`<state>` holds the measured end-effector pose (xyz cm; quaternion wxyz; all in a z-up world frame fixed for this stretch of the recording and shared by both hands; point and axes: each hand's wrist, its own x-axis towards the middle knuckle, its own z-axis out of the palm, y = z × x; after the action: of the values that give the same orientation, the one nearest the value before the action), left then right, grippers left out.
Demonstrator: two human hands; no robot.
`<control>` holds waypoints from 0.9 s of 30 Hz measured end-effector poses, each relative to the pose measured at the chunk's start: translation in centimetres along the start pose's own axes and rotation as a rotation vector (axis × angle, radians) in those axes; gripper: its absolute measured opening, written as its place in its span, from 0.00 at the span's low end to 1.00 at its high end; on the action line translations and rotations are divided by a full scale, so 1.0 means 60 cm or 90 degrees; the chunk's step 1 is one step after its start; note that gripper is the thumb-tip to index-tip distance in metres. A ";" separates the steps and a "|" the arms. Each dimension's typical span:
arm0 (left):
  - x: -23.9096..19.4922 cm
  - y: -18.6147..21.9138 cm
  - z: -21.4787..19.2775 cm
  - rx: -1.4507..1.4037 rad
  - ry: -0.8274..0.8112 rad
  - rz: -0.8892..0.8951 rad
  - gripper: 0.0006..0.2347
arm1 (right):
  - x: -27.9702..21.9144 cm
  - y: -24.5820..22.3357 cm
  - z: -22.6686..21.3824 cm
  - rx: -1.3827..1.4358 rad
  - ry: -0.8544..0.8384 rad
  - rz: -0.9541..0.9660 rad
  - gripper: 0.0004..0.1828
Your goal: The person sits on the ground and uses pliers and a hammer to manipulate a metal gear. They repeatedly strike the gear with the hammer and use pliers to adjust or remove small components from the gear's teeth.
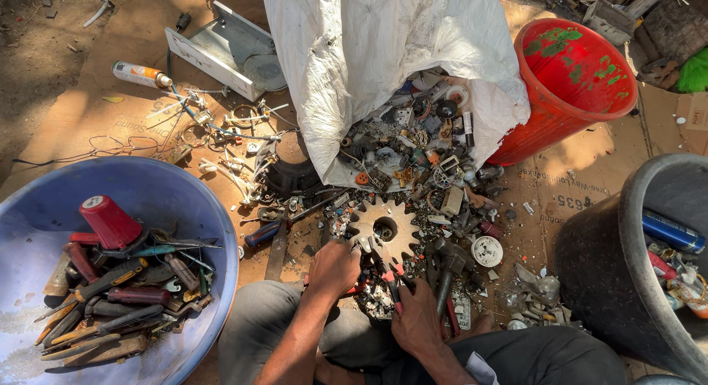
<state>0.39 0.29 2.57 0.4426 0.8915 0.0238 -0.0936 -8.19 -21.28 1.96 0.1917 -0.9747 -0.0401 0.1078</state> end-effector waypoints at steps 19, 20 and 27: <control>0.003 0.007 0.044 0.001 0.230 0.055 0.36 | -0.047 -0.057 -0.064 0.182 -0.133 0.006 0.33; 0.002 0.006 0.040 0.013 0.253 0.091 0.35 | -0.047 -0.055 -0.061 0.212 -0.135 0.001 0.33; -0.004 -0.017 0.052 0.015 0.246 0.146 0.33 | -0.061 -0.034 -0.041 0.260 -0.186 0.026 0.18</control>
<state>-0.44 -1.56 -0.02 0.4270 0.8949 0.0059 0.1298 -11.27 -20.71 5.66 0.3746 -0.8905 -0.0250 0.2569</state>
